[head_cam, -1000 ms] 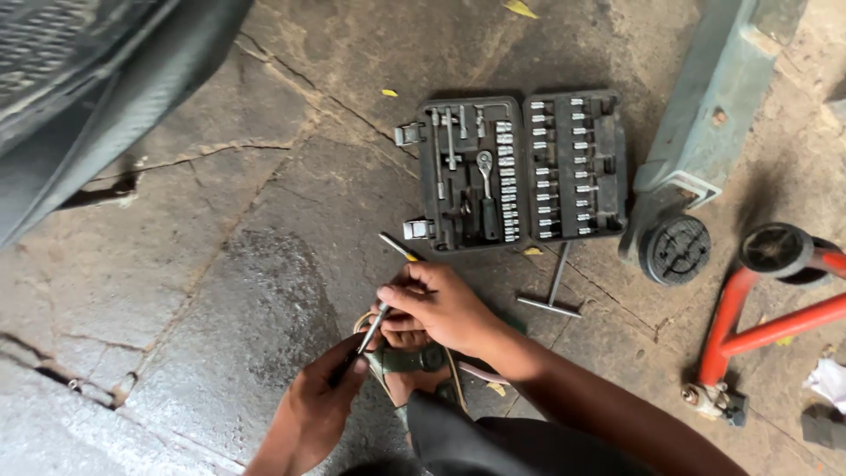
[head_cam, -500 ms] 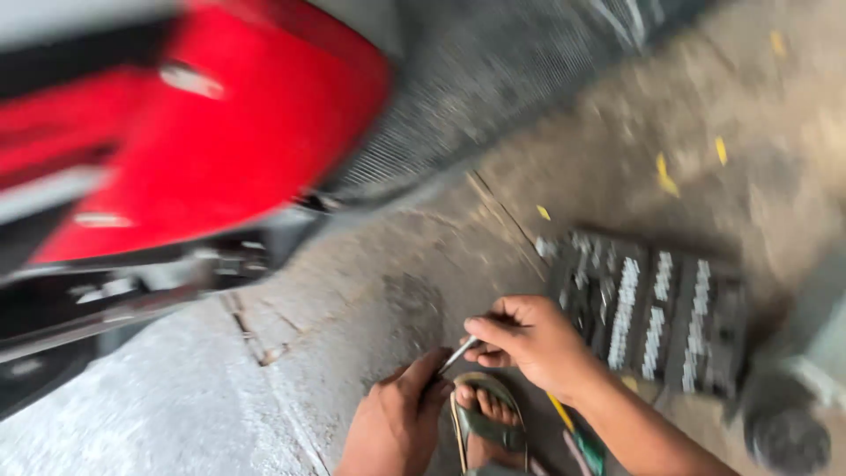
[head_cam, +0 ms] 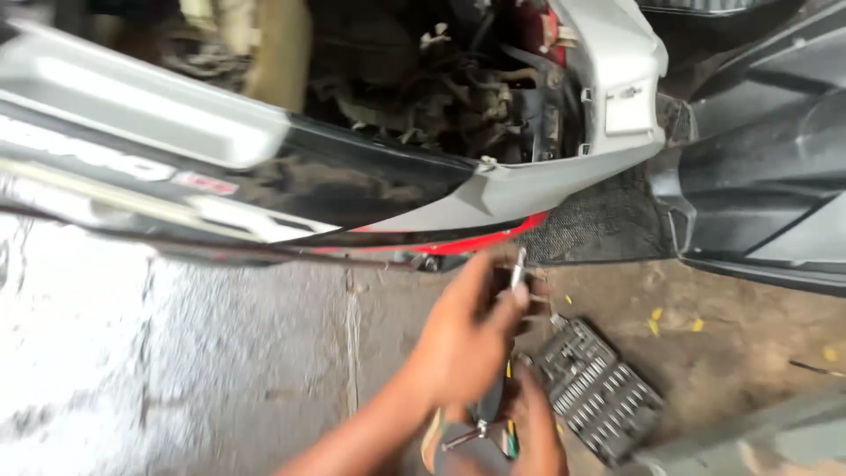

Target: Removing and reattaching body panels and mechanical components on a motorcycle using tools.

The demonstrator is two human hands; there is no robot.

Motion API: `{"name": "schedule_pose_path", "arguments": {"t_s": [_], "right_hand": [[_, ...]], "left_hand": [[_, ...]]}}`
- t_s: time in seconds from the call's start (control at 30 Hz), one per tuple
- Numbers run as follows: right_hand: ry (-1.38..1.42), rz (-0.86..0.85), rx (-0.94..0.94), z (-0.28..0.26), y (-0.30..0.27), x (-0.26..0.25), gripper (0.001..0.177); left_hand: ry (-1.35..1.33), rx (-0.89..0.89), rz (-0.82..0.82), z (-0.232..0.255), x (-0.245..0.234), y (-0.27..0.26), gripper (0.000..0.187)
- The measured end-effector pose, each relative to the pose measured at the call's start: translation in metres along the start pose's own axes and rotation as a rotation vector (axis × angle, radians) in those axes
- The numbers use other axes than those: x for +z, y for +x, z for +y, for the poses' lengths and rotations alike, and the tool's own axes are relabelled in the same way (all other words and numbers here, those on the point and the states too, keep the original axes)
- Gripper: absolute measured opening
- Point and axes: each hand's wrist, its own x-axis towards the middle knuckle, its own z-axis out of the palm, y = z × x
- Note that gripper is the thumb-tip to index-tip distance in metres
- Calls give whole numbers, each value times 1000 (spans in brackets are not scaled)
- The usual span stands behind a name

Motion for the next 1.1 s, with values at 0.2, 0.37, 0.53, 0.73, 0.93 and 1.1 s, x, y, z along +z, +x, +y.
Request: {"name": "schedule_pose_path", "arguments": {"t_s": [0.2, 0.37, 0.53, 0.73, 0.93, 1.1], "right_hand": [[300, -274, -204, -267, -89, 160, 93], [112, -108, -287, -256, -72, 167, 76], [339, 17, -165, -256, -43, 156, 49], [551, -111, -79, -262, -30, 146, 50], [874, -323, 183, -274, -28, 136, 27], [523, -293, 96, -284, -24, 132, 49]], "left_hand": [[-218, -59, 145, 36, -12, 44, 35], [-371, -168, 226, 57, -16, 51, 36], [-335, -166, 167, 51, -18, 54, 35], [-326, -184, 226, 57, -14, 58, 36], [-216, -189, 271, 77, -5, 50, 34], [1347, 64, 335, 158, 8, 29, 25]]}}
